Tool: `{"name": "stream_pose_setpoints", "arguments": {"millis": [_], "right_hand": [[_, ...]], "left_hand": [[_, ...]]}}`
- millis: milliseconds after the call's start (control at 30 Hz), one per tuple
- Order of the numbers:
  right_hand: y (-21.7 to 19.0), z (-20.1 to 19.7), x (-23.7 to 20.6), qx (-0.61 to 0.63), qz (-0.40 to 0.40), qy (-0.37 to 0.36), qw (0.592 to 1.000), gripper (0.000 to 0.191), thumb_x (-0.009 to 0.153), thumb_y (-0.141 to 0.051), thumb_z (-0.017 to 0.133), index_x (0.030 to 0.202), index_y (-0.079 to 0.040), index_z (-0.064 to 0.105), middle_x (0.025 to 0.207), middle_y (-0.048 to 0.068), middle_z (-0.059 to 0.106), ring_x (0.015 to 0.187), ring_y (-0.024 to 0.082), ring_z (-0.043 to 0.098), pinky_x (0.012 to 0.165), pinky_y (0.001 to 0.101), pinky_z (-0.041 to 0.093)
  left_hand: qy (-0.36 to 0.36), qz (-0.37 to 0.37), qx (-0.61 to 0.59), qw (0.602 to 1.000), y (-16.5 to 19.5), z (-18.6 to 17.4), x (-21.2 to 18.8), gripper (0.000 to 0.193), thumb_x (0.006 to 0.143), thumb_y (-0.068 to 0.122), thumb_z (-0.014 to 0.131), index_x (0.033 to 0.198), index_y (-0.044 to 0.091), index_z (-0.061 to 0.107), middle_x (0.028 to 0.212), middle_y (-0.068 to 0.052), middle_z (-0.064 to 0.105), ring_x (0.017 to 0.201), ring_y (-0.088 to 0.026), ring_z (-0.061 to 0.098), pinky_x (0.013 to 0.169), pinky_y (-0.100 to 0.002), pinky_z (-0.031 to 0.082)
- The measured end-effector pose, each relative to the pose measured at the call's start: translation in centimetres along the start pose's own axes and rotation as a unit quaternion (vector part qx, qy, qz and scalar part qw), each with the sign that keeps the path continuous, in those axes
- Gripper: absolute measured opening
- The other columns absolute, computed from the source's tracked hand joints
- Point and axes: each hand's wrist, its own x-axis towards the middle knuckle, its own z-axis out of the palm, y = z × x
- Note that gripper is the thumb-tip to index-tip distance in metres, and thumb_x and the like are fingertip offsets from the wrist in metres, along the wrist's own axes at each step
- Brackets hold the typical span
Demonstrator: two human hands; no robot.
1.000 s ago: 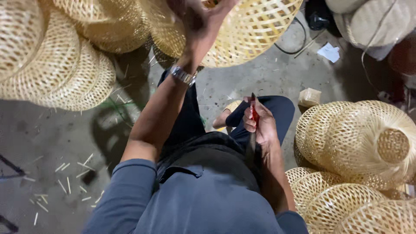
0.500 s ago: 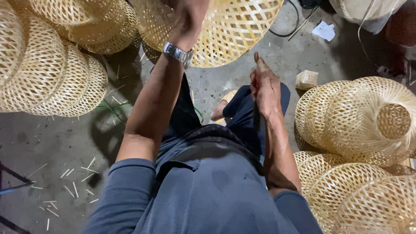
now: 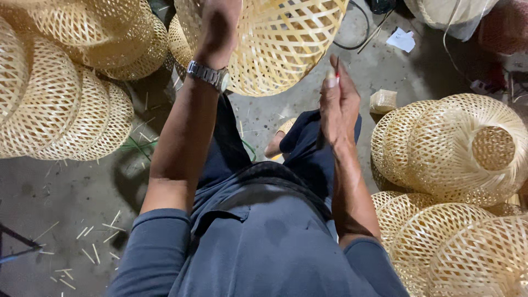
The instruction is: The person sits on the floor holding a woven bamboo lampshade and uses a small red utility knife to trim protruding bamboo strips around its rim. They rotate the shade to work around its circumference, then set it down and pick up another woven shade to continue trimming.
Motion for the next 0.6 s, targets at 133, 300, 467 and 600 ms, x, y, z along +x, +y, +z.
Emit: {"name": "stream_pose_setpoints", "arguments": {"millis": [133, 300, 467, 600], "right_hand": [[-1.1, 0.1, 0.4, -0.165, -0.154, 0.014, 0.974, 0.050, 0.105, -0.021, 0.074, 0.146, 0.004, 0.060, 0.091, 0.008, 0.057, 0.081, 0.016, 0.054, 0.078, 0.0326, 0.050], [-2.0, 0.7, 1.5, -0.210, -0.230, 0.033, 0.950, 0.041, 0.103, -0.014, 0.080, 0.138, 0.001, 0.063, 0.109, 0.013, 0.068, 0.090, 0.018, 0.063, 0.084, 0.0341, 0.055], [-1.8, 1.3, 1.5, -0.216, -0.252, 0.027, 0.943, 0.036, 0.103, -0.014, 0.078, 0.132, 0.000, 0.064, 0.117, 0.015, 0.070, 0.085, 0.016, 0.063, 0.076, 0.0321, 0.055], [-1.2, 0.6, 1.1, -0.125, -0.171, 0.031, 0.977, 0.030, 0.107, -0.014, 0.076, 0.132, -0.002, 0.067, 0.092, 0.011, 0.060, 0.076, 0.013, 0.056, 0.070, 0.0292, 0.047]], "left_hand": [[0.001, 0.010, -0.019, 1.000, 0.6, -0.5, -0.2, 0.056, 0.091, 0.047, 0.076, 0.115, -0.002, 0.063, 0.119, -0.016, 0.061, 0.105, -0.024, 0.062, 0.090, -0.039, 0.056], [0.003, 0.030, -0.055, 0.998, 1.7, -1.4, -0.5, 0.053, 0.092, 0.044, 0.077, 0.115, -0.002, 0.063, 0.118, -0.015, 0.062, 0.105, -0.023, 0.063, 0.090, -0.039, 0.056], [0.005, 0.064, -0.122, 0.990, 3.4, -3.0, -1.5, 0.050, 0.093, 0.041, 0.077, 0.115, -0.002, 0.063, 0.117, -0.015, 0.063, 0.105, -0.023, 0.064, 0.089, -0.038, 0.057], [0.002, 0.109, -0.188, 0.976, 5.3, -4.4, -2.2, 0.047, 0.094, 0.039, 0.077, 0.115, -0.002, 0.064, 0.117, -0.015, 0.063, 0.104, -0.023, 0.065, 0.089, -0.037, 0.058]]}}
